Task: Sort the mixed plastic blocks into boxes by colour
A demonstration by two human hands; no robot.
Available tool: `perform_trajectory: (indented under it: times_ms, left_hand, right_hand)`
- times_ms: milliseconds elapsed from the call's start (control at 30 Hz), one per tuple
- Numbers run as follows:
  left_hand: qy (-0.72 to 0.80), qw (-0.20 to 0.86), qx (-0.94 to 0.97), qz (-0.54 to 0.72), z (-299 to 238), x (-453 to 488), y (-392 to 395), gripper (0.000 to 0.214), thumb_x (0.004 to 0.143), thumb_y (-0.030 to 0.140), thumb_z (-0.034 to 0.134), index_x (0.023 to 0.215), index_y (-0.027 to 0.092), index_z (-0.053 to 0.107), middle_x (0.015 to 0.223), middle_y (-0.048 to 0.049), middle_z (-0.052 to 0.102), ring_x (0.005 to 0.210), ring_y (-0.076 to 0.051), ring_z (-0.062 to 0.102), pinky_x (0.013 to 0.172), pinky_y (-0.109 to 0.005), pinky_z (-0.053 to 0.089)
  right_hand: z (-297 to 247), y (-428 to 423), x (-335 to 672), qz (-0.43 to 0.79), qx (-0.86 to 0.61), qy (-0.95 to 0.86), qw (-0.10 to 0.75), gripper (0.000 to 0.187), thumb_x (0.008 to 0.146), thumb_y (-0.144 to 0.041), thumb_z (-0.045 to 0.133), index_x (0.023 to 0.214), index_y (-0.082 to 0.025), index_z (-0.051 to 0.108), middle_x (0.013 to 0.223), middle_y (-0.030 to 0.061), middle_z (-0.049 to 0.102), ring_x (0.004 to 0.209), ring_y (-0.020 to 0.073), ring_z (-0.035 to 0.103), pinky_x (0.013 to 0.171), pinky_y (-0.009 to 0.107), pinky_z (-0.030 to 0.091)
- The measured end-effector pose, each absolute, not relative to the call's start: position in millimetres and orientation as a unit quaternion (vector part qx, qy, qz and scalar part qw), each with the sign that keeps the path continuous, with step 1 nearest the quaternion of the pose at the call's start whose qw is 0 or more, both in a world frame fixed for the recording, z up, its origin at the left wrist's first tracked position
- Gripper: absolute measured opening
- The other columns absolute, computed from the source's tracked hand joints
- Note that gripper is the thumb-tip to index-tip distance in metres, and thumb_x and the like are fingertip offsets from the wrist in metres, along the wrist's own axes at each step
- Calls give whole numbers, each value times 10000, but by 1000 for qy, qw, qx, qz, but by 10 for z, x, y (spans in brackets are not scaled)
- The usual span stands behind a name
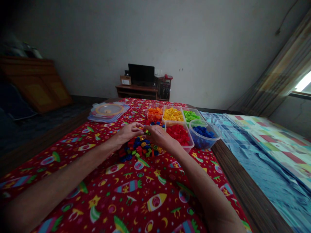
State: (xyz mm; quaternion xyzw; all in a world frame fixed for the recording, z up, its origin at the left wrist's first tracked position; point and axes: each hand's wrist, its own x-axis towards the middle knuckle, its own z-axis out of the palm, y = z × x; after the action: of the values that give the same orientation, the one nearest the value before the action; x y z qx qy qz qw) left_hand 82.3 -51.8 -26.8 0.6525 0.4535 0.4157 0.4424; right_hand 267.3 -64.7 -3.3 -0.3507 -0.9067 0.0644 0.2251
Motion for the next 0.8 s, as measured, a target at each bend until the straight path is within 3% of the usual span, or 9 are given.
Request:
perform_trajectory:
  times_ms: [133,333,633,800]
  left_hand:
    - [460,397,678,413,-274,823,-506,414,648,503,677,876,166,597,763,-37,709,762,-213,664,701,-309,494]
    - [487,173,758,396,-246,674,-398,249,793,357,497,859,175,654,862,-58,725,803,-216,658,745,-311,493]
    - [529,97,755,375,-308,452,-219,280,781,279,440,868,180,687,866,-54,728,785,-216,661,710,-295,500]
    - [529,43,767,361,-395,356,-98,302,786,268,417,899,190,685,927,-62,724,851,-224,655,822,-335,500]
  right_hand:
    - [-64,-625,2717,2,-374,-906,198,131,892,-198,531,897,-103,621,672,17,568,572,84,424,562,236,265]
    - [152,-508,3080,-48,-463,-871,157,169,892,-246,540,858,-129,657,745,58,637,642,112,504,590,231,318]
    - [624,379,4016,-134,-696,-694,125,343,905,-331,498,1080,-89,664,1054,194,666,941,244,612,732,293,415]
    - [590,372,3914,-143,-682,-696,175,384,904,-349,488,1192,-125,607,1074,165,667,967,239,605,762,301,435]
